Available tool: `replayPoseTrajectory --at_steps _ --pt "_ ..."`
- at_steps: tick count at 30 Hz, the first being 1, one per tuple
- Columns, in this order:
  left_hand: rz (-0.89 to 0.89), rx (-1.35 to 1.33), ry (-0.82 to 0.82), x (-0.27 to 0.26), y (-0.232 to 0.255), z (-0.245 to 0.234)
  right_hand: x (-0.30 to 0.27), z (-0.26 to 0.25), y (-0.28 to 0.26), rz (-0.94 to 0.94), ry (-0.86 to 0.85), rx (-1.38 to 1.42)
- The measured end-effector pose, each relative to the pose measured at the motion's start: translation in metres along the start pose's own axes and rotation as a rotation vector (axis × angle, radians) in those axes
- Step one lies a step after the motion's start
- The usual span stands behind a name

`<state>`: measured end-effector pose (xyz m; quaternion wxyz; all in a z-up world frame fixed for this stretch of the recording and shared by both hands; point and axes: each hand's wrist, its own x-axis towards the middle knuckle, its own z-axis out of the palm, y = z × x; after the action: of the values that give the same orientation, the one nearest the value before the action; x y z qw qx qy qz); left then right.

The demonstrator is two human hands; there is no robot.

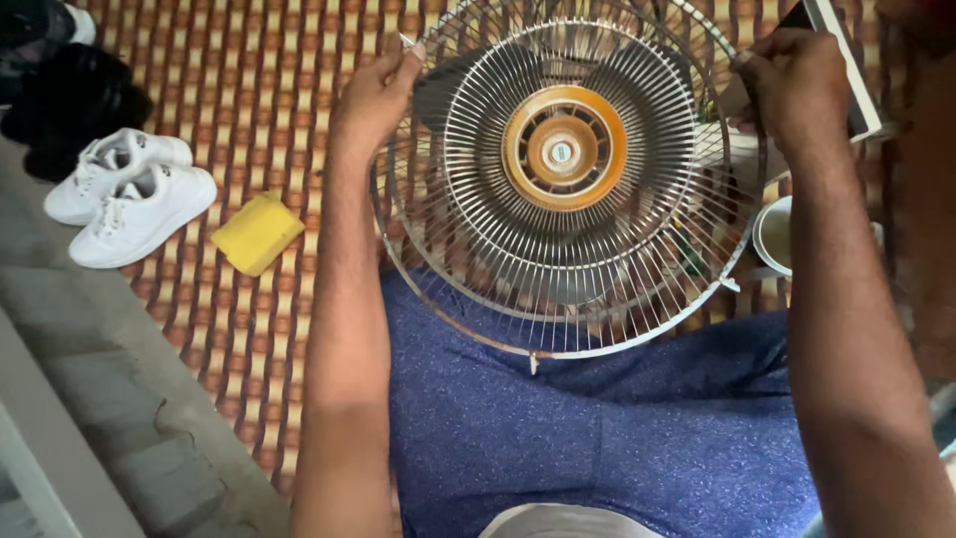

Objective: The person sits on a woven mat and cleans an electric fan. They use a screwdriver to loosen the fan blade hub, then wipe the blades and the front grille with a cloth dipped in liquid from a cup. The person handles the fan blades and grille directly with their hands.

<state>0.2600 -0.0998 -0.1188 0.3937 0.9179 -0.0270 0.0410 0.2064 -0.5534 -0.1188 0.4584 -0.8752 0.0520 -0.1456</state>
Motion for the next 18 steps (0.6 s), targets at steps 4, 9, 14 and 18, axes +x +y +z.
replayPoseTrajectory --at_steps 4,9,14,18 --pt "-0.05 0.03 -0.035 0.015 -0.011 0.007 0.016 0.006 0.016 0.033 -0.041 0.05" --pt "-0.016 0.05 -0.046 0.03 -0.018 0.014 0.037 0.018 0.046 0.033 -0.057 0.138" --pt "-0.046 0.051 -0.092 0.034 -0.019 0.016 0.048 0.024 0.08 -0.216 -0.071 0.13" --pt "-0.078 0.072 -0.058 0.033 -0.012 0.013 0.058 0.032 0.098 -0.028 -0.039 0.087"
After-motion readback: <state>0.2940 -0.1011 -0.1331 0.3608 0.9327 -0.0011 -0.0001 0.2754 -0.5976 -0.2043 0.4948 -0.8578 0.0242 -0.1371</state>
